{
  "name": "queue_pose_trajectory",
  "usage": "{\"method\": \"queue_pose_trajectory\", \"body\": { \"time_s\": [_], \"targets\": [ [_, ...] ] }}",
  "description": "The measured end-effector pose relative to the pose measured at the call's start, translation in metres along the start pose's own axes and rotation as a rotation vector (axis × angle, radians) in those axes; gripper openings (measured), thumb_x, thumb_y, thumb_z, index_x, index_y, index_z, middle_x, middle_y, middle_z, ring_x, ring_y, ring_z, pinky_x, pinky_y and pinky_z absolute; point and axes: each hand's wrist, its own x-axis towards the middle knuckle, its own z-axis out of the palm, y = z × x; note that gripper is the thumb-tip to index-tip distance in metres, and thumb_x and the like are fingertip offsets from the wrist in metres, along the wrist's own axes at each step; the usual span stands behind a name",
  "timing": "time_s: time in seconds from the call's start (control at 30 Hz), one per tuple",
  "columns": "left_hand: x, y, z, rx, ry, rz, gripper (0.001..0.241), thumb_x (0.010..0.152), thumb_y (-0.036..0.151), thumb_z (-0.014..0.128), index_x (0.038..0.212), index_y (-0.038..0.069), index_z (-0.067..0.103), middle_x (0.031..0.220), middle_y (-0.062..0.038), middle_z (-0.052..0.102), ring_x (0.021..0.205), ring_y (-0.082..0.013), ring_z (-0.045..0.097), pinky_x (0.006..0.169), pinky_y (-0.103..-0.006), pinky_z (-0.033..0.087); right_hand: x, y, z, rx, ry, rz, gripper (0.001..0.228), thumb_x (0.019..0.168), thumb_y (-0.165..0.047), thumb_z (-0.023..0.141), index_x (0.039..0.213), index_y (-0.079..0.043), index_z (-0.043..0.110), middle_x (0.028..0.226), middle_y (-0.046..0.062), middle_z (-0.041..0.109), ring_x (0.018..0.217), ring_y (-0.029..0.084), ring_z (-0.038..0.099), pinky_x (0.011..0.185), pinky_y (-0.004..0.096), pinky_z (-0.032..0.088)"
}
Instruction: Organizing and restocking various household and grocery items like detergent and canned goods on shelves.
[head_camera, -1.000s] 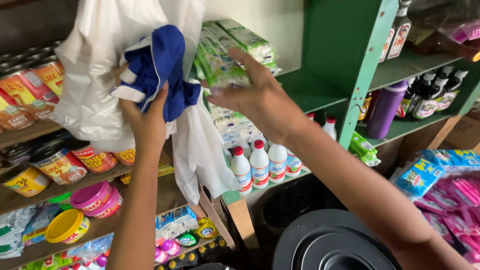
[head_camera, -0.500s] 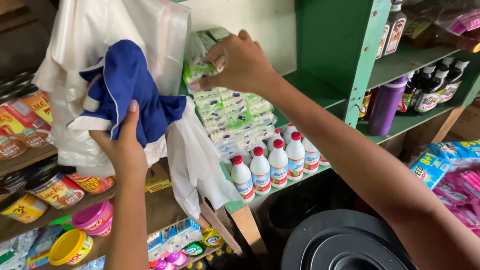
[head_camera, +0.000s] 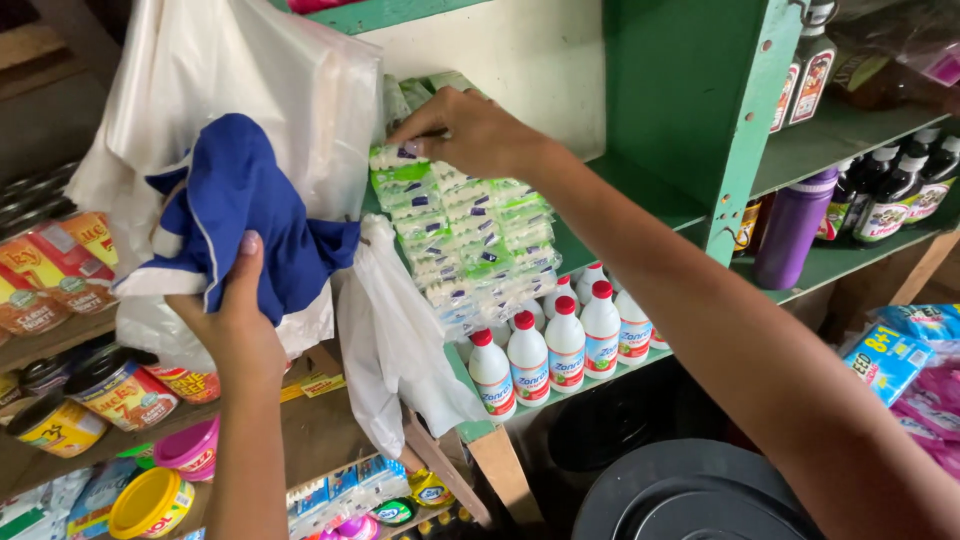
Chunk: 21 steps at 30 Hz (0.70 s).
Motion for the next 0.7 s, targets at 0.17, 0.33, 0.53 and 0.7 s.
{"method": "queue_pose_trajectory", "body": {
  "time_s": [0.17, 0.33, 0.53, 0.7],
  "targets": [
    [-0.001, 0.004, 0.001, 0.042, -0.022, 0.021, 0.047, 0.104, 0.001, 0.060, 0.143, -0.004, 0.035, 0.147, -0.021, 0.049, 0.131, -0.0272, 0.052, 0.116, -0.0365, 0.040, -0.005, -0.008, 0.003, 0.007, 0.068, -0.062, 0.027, 0.089, 0.001, 0.065, 0.107, -0.011, 0.081, 0.093, -0.001, 0.081, 0.065, 0.016, 0.067, 0.083, 0.037, 0.051],
    [-0.002, 0.006, 0.001, 0.082, -0.002, -0.017, 0.045, 0.103, 0.002, 0.059, 0.141, -0.006, 0.037, 0.145, -0.020, 0.051, 0.129, -0.0251, 0.054, 0.114, -0.0343, 0.041, -0.011, -0.010, -0.008, 0.100, 0.062, -0.148, 0.025, 0.091, 0.003, 0.066, 0.110, -0.008, 0.079, 0.108, 0.002, 0.080, 0.082, 0.018, 0.074, 0.078, 0.036, 0.057],
    [-0.003, 0.001, 0.002, 0.097, -0.035, 0.004, 0.046, 0.103, 0.000, 0.059, 0.143, -0.008, 0.036, 0.148, -0.021, 0.049, 0.132, -0.0274, 0.052, 0.116, -0.0362, 0.038, 0.001, 0.006, 0.003, 0.068, 0.048, -0.124, 0.029, 0.088, 0.001, 0.066, 0.111, -0.011, 0.080, 0.097, -0.001, 0.081, 0.066, 0.015, 0.068, 0.070, 0.035, 0.054],
    [-0.007, -0.010, 0.000, 0.044, -0.047, 0.044, 0.050, 0.106, -0.002, 0.062, 0.146, -0.003, 0.031, 0.150, -0.022, 0.047, 0.135, -0.0291, 0.051, 0.119, -0.0383, 0.037, 0.007, 0.005, 0.000, 0.062, 0.021, -0.184, 0.023, 0.090, 0.001, 0.068, 0.110, -0.006, 0.079, 0.102, 0.003, 0.080, 0.075, 0.016, 0.071, 0.073, 0.034, 0.056]
  ]
}}
